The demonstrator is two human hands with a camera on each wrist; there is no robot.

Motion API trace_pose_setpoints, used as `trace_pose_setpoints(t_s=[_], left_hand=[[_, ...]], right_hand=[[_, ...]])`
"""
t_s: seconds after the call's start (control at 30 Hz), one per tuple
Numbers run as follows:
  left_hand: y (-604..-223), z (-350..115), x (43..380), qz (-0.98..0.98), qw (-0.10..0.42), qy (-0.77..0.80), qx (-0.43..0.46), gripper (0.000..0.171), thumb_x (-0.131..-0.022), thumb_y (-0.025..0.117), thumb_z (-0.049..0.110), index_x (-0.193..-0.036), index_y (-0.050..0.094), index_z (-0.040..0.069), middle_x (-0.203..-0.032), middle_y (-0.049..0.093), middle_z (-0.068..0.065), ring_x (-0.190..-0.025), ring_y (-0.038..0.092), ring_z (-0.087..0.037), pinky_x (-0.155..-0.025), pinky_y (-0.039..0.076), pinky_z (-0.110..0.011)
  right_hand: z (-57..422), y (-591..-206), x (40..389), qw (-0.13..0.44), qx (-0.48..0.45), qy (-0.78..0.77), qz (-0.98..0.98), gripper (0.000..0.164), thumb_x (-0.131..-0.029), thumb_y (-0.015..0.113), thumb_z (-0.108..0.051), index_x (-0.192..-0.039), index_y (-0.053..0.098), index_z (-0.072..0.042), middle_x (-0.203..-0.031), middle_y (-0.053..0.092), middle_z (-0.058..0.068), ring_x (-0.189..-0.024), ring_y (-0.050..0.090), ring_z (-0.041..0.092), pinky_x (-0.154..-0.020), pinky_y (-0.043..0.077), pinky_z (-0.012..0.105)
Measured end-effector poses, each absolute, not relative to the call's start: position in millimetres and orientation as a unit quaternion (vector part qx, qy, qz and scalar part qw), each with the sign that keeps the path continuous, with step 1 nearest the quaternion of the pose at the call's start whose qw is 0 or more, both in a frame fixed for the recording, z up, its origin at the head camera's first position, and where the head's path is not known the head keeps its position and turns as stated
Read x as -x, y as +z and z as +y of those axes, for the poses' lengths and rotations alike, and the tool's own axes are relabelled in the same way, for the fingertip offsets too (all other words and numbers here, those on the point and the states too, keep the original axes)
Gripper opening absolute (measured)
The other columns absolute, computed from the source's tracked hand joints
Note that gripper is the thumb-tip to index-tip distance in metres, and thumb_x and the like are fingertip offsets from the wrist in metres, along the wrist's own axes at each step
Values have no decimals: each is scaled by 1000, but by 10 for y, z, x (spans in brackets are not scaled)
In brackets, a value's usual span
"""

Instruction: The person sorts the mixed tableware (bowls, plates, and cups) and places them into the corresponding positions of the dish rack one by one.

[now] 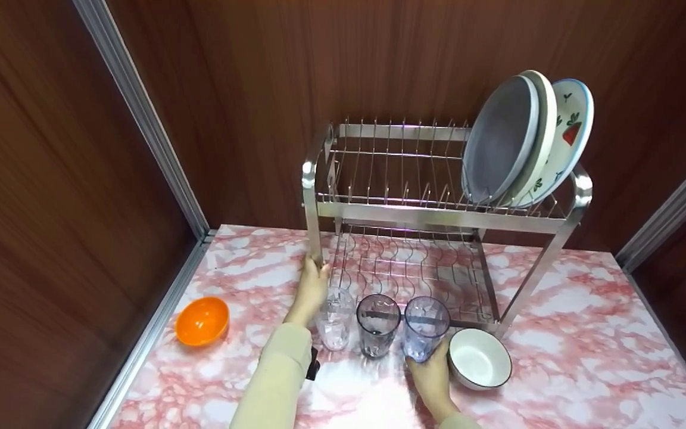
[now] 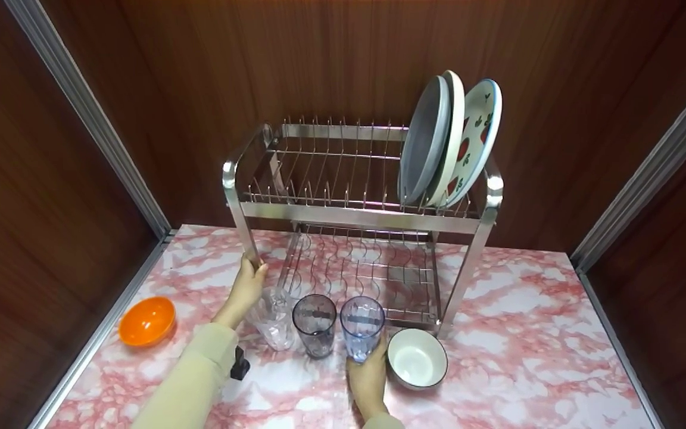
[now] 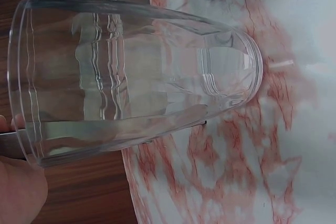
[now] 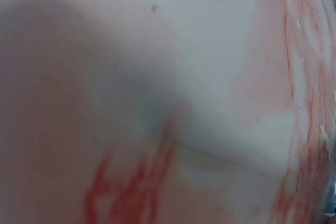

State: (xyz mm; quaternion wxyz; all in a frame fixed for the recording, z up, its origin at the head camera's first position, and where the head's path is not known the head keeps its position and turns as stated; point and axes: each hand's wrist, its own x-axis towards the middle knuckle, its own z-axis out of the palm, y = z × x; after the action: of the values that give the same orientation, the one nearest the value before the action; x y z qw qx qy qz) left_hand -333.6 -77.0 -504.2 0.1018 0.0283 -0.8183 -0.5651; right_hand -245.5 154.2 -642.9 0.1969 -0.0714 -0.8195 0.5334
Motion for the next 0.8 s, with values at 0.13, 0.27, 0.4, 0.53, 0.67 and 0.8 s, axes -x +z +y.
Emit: trace_pose_setpoints(t_s=[0.13,0.27,0.4,0.53,0.67,0.8], left_hand=[[-5037,-770,3338,-822,93,-561,-37,46,-92,41,15,-133,22,4,-127,43,-24,-118,43,-34,-104,32,-45],[-5035,-768,3332,-822,95,-560,-37,47,-92,40,13,-133,20,3,-126,45,-25,-116,45,-34,-103,33,-44],[-5041,-764,3336,-821,103,-561,-32,44,-91,41,11,-130,23,1,-119,49,-24,-110,49,-33,-100,36,-44],[-5055,-758,3338,-818,105,-565,-32,46,-91,41,11,-132,21,2,-119,49,-25,-112,49,-33,-100,36,-44],[-5064,-754,3339,-813,96,-574,-34,49,-92,41,12,-134,18,4,-125,45,-25,-115,46,-33,-102,34,-43],[-5055,-757,3341,-810,85,-579,-34,48,-92,40,14,-135,19,6,-127,43,-24,-117,45,-33,-103,33,-43]], right_hand=[[1549,-6440,2458,192,74,535,-819,87,-61,71,2,-131,18,-3,-122,44,26,-114,44,40,-99,34,47],[1562,-6432,2461,168,86,540,-820,84,-63,71,-2,-130,20,-3,-124,44,26,-117,41,40,-101,32,47],[1581,-6430,2453,149,99,534,-826,79,-65,71,-5,-128,23,-3,-125,43,25,-120,39,38,-102,31,46],[1587,-6452,2427,157,97,538,-822,77,-65,71,-4,-128,25,-4,-126,44,24,-120,39,37,-103,30,45],[1574,-6490,2373,200,73,547,-809,74,-65,71,-1,-125,29,-3,-120,48,20,-115,45,31,-101,34,37],[1571,-6518,2331,333,-50,449,-828,49,-64,67,2,-108,47,5,-105,54,18,-100,50,27,-95,38,28]])
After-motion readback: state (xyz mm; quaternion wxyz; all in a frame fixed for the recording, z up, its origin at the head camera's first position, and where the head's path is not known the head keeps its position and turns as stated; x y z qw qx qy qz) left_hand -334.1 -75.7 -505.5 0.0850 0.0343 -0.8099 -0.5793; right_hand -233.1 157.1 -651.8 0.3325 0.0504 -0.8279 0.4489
